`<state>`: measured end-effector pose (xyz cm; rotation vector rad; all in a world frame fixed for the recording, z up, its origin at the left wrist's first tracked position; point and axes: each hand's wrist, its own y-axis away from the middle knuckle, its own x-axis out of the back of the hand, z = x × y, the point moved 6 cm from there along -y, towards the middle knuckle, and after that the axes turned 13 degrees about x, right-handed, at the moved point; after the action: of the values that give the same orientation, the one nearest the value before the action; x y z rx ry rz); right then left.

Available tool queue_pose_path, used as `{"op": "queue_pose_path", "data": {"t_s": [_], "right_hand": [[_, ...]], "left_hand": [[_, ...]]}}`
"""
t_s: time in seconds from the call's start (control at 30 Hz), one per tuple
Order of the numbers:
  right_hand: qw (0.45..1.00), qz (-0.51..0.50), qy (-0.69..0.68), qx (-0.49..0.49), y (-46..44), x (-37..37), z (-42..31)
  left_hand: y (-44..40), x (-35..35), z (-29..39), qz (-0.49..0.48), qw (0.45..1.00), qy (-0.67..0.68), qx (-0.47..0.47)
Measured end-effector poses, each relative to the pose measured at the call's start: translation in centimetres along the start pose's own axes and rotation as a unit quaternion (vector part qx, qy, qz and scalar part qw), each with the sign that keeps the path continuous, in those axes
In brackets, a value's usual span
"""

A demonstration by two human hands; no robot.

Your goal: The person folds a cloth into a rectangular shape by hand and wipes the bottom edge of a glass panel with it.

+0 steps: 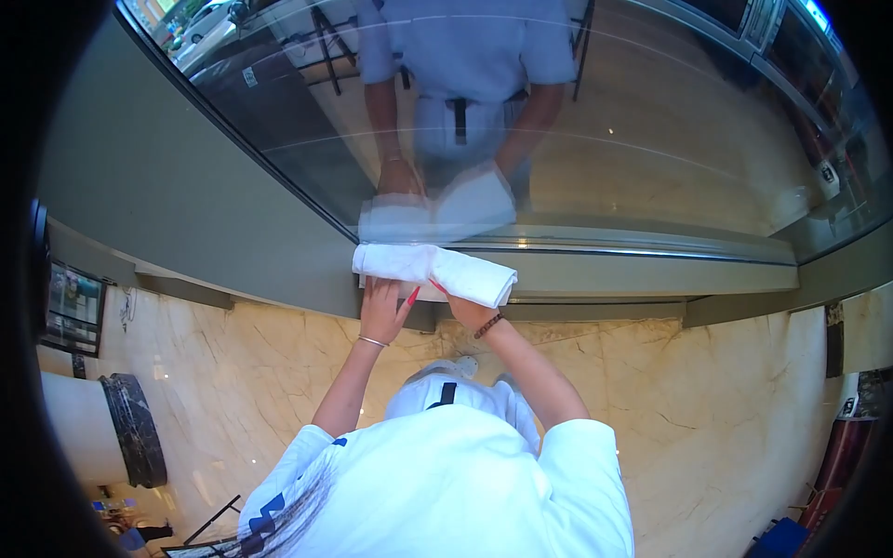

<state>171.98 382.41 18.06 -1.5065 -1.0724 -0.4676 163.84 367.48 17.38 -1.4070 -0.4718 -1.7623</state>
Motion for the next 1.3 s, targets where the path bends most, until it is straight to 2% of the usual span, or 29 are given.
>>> {"op": "queue_pose_path", "data": {"t_s": [0.13, 0.23, 0.27, 0.33, 0.43, 0.5, 0.57, 0.7, 0.8, 0.9, 0.93, 1.03, 1.3], "right_hand": [[0.999, 0.018, 0.003, 0.028, -0.4, 1.0, -0.6], [1.000, 0.023, -0.011, 0.010, -1.5, 3.4, -0.2], [1.000, 0.022, -0.008, 0.001, -1.6, 4.5, 0.2], [0.994, 0.087, -0.061, -0.029, -1.6, 6.8, 1.5], [0.996, 0.090, -0.012, -0.025, 0.4, 7.9, 3.5], [0.996, 0.069, -0.026, -0.045, 1.9, 8.4, 4.6], [0.996, 0.080, 0.022, -0.023, 3.0, 9.9, 4.9], [0.996, 0.074, 0.019, -0.049, 4.5, 11.8, 6.9], [0.993, 0.106, 0.012, -0.055, 5.7, 12.3, 8.6], [0.991, 0.063, 0.052, -0.102, 7.3, 12.6, 10.3], [0.988, 0.102, 0.056, -0.097, 7.7, 13.2, 10.6], [0.982, 0.132, 0.079, -0.113, 8.9, 14.3, 11.3], [0.982, 0.107, 0.055, -0.149, 10.1, 17.7, 15.2]], "left_hand": [[1.1, 1.3, -0.4, -0.012, 1.000, -0.011, -0.012], [2.0, 1.3, -0.3, -0.039, 0.999, -0.019, 0.006], [2.1, 1.0, 0.4, -0.043, 0.999, -0.019, -0.011], [1.7, 0.5, 1.9, -0.049, 0.998, -0.020, -0.034], [0.7, -0.1, 4.8, -0.069, 0.995, -0.010, -0.066], [0.4, -0.7, 6.6, -0.069, 0.995, -0.006, -0.077], [0.4, -1.5, 8.3, -0.081, 0.993, 0.006, -0.084], [-0.4, -2.3, 10.7, -0.103, 0.988, 0.001, -0.113], [-1.4, -2.5, 12.4, -0.122, 0.983, -0.018, -0.134], [-2.6, -3.3, 14.4, -0.102, 0.982, -0.025, -0.156], [-2.7, -3.8, 15.0, -0.104, 0.981, -0.024, -0.164], [-3.1, -4.7, 16.9, -0.097, 0.979, -0.045, -0.172], [-4.8, -5.8, 21.9, -0.077, 0.976, -0.040, -0.199]]}}
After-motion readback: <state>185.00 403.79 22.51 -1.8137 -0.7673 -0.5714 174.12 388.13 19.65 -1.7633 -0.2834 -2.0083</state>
